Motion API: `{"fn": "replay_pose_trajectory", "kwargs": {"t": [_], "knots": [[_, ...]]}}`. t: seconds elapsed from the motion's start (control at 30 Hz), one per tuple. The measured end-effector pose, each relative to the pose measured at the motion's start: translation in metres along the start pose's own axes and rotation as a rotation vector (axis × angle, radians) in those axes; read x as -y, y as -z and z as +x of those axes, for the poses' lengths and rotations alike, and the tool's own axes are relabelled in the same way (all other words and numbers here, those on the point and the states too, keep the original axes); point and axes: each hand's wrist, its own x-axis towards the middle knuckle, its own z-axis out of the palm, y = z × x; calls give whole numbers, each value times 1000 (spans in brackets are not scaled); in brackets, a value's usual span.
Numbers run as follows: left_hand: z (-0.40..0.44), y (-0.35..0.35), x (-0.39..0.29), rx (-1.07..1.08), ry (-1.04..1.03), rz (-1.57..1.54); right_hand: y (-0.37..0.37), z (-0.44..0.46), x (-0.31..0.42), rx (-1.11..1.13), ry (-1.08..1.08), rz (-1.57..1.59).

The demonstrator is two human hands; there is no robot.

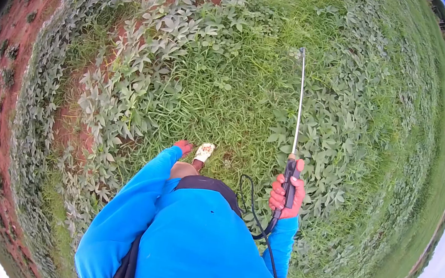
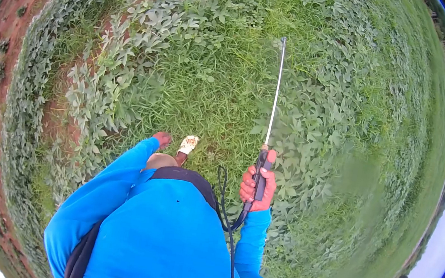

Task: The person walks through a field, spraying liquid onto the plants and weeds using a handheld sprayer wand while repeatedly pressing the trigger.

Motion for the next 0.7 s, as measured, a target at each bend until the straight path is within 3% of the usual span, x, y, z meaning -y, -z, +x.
{"fn": "replay_pose_trajectory", "kwargs": {"t": [0.1, 0.33, 0.57, 0.7], "knots": [[-12, 12, -13, 21, 80, -28, -18, 24, -7, 44, -138, 17], [-2, 27, -21, -20, 38, -72, -82, 93, -5, 211, -450, -5], [28, 38, -21, 14, 17, -16, -124, 155, 5, 429, -518, -9], [17, 45, -33, -48, 26, -101, -134, 160, 7, 362, -471, -39]]}}
